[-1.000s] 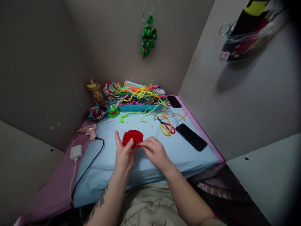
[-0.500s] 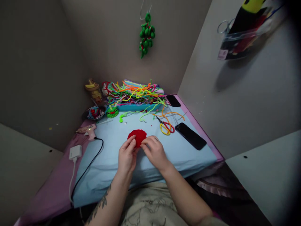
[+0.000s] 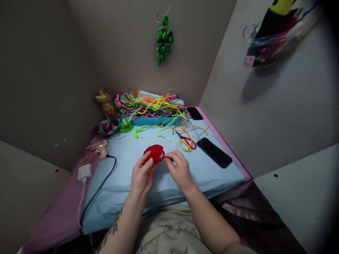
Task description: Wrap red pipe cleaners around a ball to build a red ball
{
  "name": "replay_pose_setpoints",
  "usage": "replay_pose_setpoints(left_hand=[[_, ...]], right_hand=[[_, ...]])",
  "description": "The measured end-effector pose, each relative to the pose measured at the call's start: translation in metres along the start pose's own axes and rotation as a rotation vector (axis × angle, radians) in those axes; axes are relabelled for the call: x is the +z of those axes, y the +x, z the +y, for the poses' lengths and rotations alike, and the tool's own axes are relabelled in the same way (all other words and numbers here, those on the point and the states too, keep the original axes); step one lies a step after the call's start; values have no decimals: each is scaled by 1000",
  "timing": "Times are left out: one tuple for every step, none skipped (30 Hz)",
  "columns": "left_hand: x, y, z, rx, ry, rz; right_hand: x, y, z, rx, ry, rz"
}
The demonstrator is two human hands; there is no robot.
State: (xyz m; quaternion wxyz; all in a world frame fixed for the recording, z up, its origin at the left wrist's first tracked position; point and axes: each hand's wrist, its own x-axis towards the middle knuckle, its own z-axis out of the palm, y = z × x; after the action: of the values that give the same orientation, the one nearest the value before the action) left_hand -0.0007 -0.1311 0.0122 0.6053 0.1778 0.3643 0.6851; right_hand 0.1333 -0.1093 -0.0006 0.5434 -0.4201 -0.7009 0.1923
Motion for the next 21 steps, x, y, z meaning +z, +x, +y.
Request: replay_pose_setpoints(left_hand=[[-1, 0, 0, -10, -1, 1], [-2, 0, 0, -20, -2, 3], [-3, -1, 0, -29, -3, 6], [-3, -1, -1, -39, -4, 8], [-4, -1, -2, -52, -4, 10], [-4, -1, -2, -65, -5, 11], [-5, -1, -3, -77, -5, 12], [-5, -1, -3, -89, -3, 11], [-5, 0, -3, -102, 1, 11], [-6, 0, -2, -115, 8, 12], [-7, 1, -1, -131, 16, 12], [-7, 2, -1, -149, 27, 10], [-8, 3, 0, -169, 38, 7], [-9, 3, 1, -188, 48, 3], [-10, 4, 2, -204, 58, -2], [-10, 5, 2, -214, 67, -6], [-10, 5, 2, -218, 74, -10], [-10, 5, 2, -217, 79, -17], [-10, 4, 1, -210, 84, -28], [-9, 4, 0, -197, 90, -42], [-9, 3, -1, -177, 99, -56]], right_hand=[[0, 0, 1, -7, -4, 0], [-1, 1, 1, -10, -10, 5], [-1, 2, 2, -10, -16, 12], [-1, 2, 2, -7, -20, 19], [-1, 3, 3, -3, -23, 22], [-2, 4, 3, 1, -24, 21], [-2, 5, 4, 7, -23, 16], [-3, 5, 5, 12, -22, 9], [-3, 6, 7, 14, -21, 1], [-4, 6, 8, 12, -23, -9], [-4, 6, 9, 7, -25, -22], [-5, 6, 11, 3, -27, -40], [-5, 7, 11, 2, -29, -59], [-5, 7, 12, 10, -25, -77], [-5, 7, 12, 31, -12, -93], [-5, 8, 12, 65, 12, -107], [-4, 8, 11, 108, 44, -119], [-3, 8, 11, 155, 83, -129], [-1, 7, 10, 200, 123, -135], [1, 7, 10, 240, 157, -139], [2, 6, 10, 270, 182, -138]])
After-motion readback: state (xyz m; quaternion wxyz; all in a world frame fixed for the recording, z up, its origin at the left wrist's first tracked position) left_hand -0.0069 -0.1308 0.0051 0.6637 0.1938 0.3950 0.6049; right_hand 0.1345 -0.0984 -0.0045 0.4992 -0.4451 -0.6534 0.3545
